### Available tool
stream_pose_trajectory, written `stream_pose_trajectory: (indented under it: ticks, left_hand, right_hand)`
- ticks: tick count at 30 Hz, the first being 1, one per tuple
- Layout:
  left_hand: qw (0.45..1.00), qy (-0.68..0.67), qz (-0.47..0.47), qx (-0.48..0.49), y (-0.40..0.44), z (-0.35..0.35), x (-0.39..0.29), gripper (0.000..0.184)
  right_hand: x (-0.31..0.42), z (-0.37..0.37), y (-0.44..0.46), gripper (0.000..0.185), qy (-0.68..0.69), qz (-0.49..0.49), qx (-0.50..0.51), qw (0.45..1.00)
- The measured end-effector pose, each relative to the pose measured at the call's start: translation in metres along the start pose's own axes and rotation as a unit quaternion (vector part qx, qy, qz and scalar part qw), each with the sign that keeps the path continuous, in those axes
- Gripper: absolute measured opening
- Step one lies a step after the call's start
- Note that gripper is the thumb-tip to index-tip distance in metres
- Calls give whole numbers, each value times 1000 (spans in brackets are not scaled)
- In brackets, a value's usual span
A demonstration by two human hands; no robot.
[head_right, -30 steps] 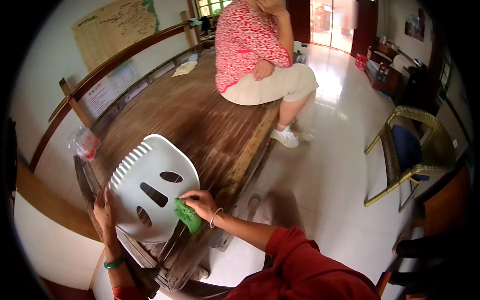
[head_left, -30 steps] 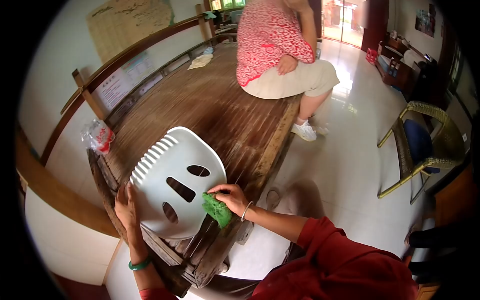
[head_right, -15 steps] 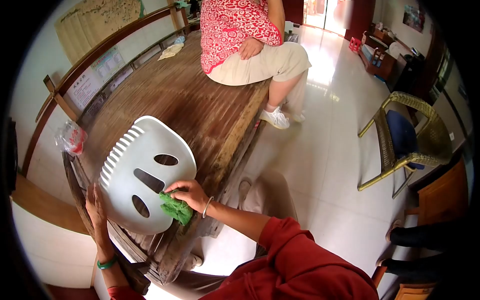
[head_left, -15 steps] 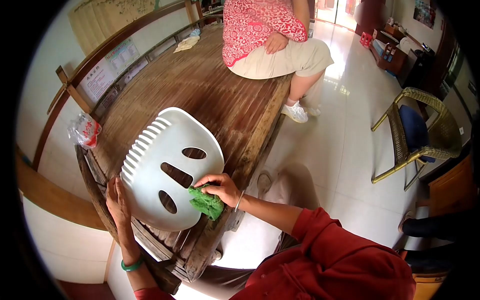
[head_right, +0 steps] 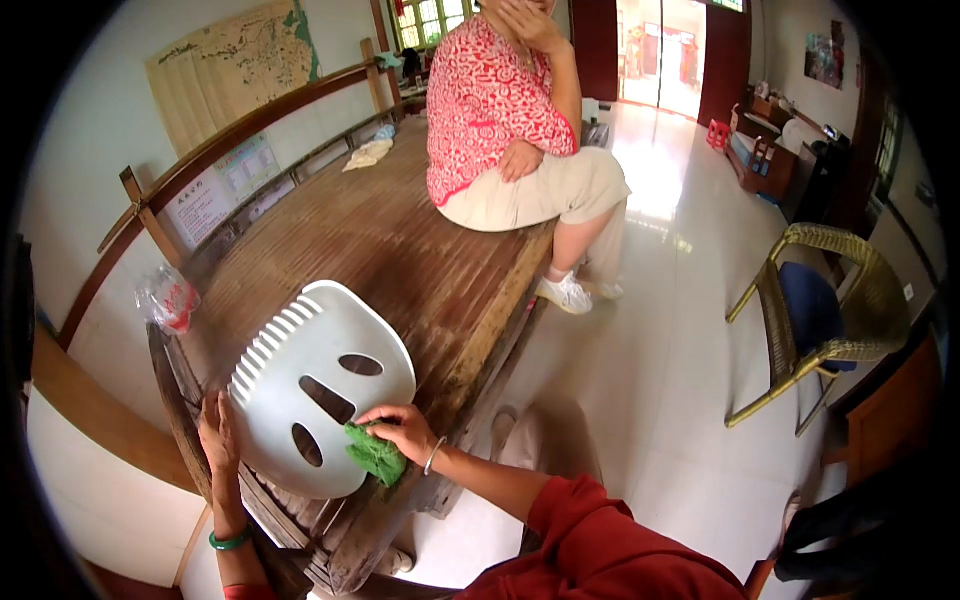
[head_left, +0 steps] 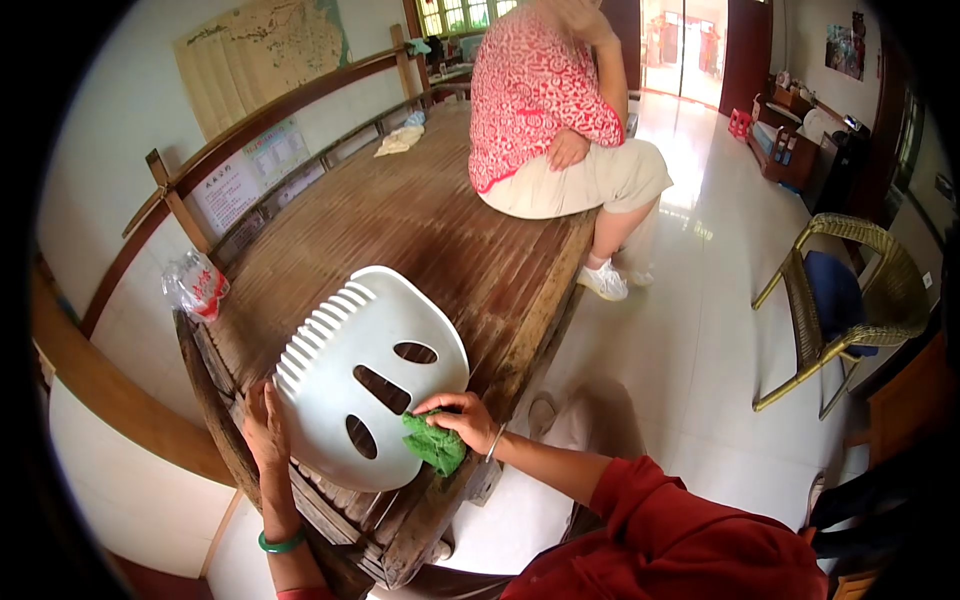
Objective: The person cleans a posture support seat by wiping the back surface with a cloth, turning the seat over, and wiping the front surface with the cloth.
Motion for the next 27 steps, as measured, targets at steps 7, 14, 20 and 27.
stream_pose_trajectory:
  ticks: [7,14,20,27]
  left_hand:
    - [1000,9,-26,2,-3,-1,2,43]
    - [999,-18,-29,22,-1,2,8,50]
    - [998,-39,17,42,2,3,1,50]
    - [999,-27,0,47,0,2,-6,52]
  right_hand:
    - [-1,1,0,24,-2,9,-2,1000]
    - [-4,1,1,20,7,0,-4,1000]
    - [4,2,1,20,2,6,5,1000]
    - [4,3,2,24,-4,6,5,1000]
Point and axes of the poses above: each hand's wrist, its own y-axis towards the middle knuckle, its own z-axis out of the palm, x = y × z, the point moved 8 cm from there along y, towards the middle knuckle, and after that the axes turned 15 degrees about x, right-handed, at the moved point
